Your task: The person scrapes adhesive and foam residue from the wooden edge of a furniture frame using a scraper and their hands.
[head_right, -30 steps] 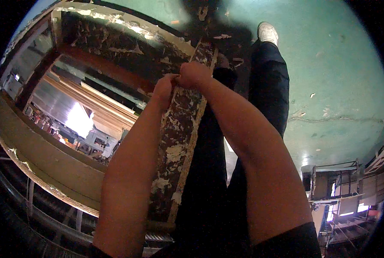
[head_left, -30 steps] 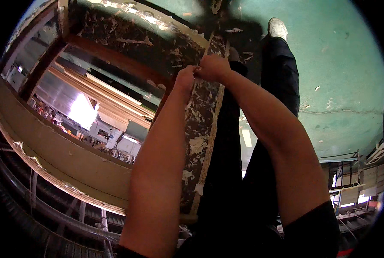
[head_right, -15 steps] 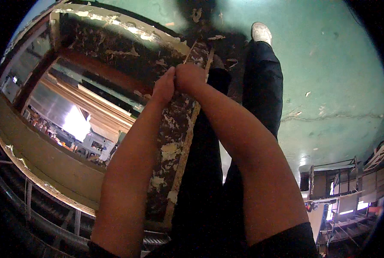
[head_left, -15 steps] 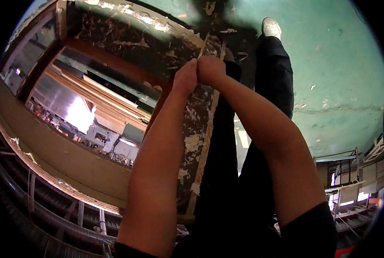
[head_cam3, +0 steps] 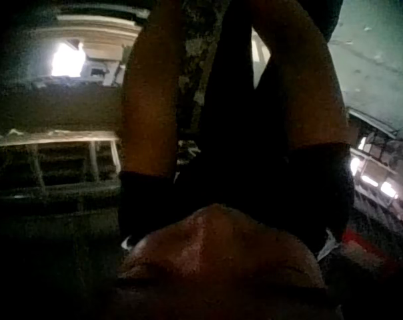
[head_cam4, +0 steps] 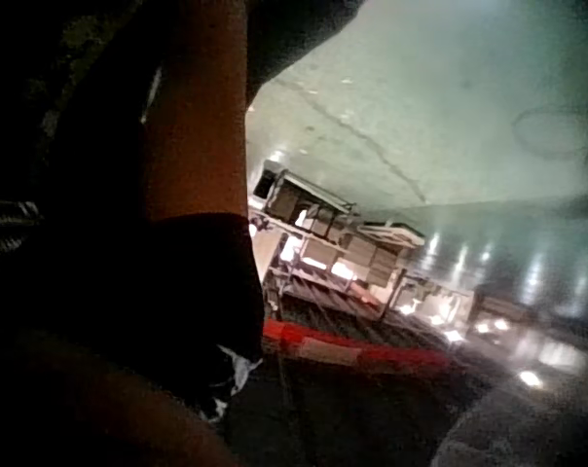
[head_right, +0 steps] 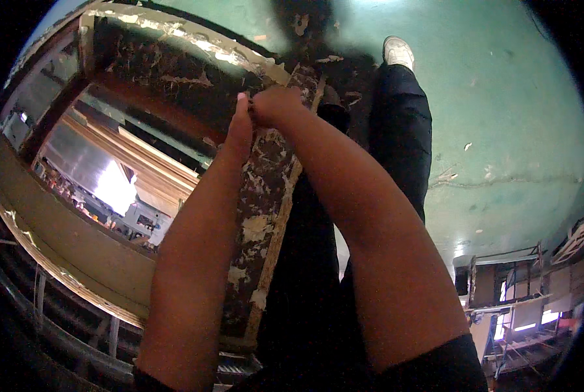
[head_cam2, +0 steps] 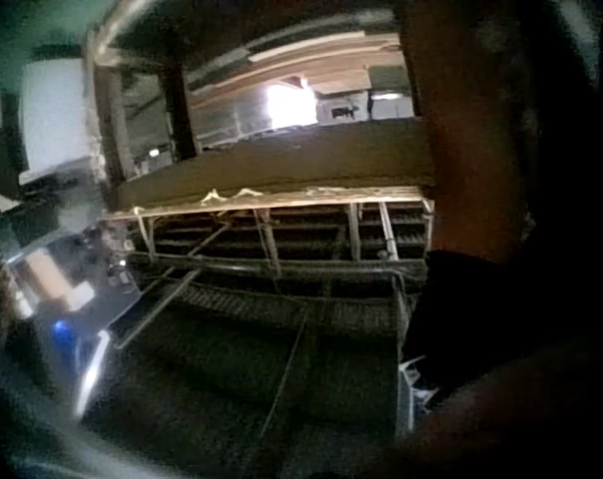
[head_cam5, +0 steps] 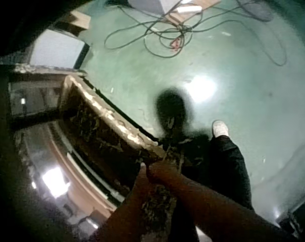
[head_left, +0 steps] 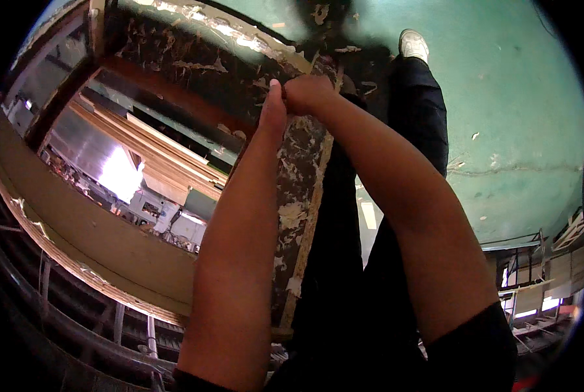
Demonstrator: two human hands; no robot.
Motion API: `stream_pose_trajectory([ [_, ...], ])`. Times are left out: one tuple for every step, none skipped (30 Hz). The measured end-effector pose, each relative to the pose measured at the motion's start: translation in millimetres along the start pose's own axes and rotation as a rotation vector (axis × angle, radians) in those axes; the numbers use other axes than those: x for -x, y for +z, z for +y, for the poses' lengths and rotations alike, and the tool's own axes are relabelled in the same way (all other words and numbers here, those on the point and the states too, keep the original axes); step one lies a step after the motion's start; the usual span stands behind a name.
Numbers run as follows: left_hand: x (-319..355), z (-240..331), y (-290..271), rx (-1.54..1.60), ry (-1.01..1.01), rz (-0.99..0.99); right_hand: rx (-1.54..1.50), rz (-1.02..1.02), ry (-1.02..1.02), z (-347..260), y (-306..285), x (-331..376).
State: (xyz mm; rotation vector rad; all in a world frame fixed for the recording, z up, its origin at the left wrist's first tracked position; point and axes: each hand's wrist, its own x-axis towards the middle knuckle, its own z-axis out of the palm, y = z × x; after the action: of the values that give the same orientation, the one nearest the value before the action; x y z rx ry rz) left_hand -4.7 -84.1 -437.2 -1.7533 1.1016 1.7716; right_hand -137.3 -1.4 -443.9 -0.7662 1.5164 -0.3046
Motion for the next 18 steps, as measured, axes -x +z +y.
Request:
stream_pose_trajectory([
  [2,1,0,0.056,0.013,0.011,0.039,-0.023,-0.050,-6,-1,0],
  [4,1,0,0.072,-0.033,0.078,0.077,-0.052,-0.095,-12,-1,1],
  [5,2,1,0.086,-0.065,0.140,0.117,-0.088,-0.140,-16,-1,3],
  [5,2,1,0.097,-0.081,0.186,0.156,-0.096,-0.147,-19,0,3],
  [5,3,1,0.113,-0.125,0.206,0.193,-0.113,-0.154,-21,1,4],
  [6,4,1,0.123,-0.158,0.212,0.229,-0.127,-0.161,-22,3,4],
  [5,5,0,0.133,-0.187,0.216,0.278,-0.134,-0.128,-24,4,0],
  [5,6,0,0.134,-0.180,0.227,0.327,-0.140,-0.097,-25,5,-5],
  [5,6,0,0.136,-0.176,0.240,0.365,-0.139,-0.080,-28,7,-11],
  [6,7,0,0.139,-0.172,0.253,0.397,-0.174,-0.052,-30,8,-20],
  [6,7,0,0.146,-0.163,0.257,0.421,-0.198,-0.035,-31,8,-30],
  [7,6,0,0.152,-0.155,0.263,0.439,-0.249,0.011,-33,10,-37],
  [7,5,1,0.157,-0.149,0.271,0.484,-0.292,-0.004,-35,12,-44],
  [8,4,0,0.150,-0.191,0.322,0.524,-0.361,0.014,-36,12,-50],
  [6,3,1,0.145,-0.233,0.369,0.567,-0.419,0.018,-36,13,-54],
  [5,2,0,0.140,-0.275,0.412,0.534,-0.420,0.029,-35,14,-54],
  [2,1,-1,0.042,-0.263,0.431,0.504,-0.409,0.022,-34,13,-53],
  [-1,1,-4,-0.058,-0.251,0.449,0.484,-0.403,0.031,-32,12,-50],
])
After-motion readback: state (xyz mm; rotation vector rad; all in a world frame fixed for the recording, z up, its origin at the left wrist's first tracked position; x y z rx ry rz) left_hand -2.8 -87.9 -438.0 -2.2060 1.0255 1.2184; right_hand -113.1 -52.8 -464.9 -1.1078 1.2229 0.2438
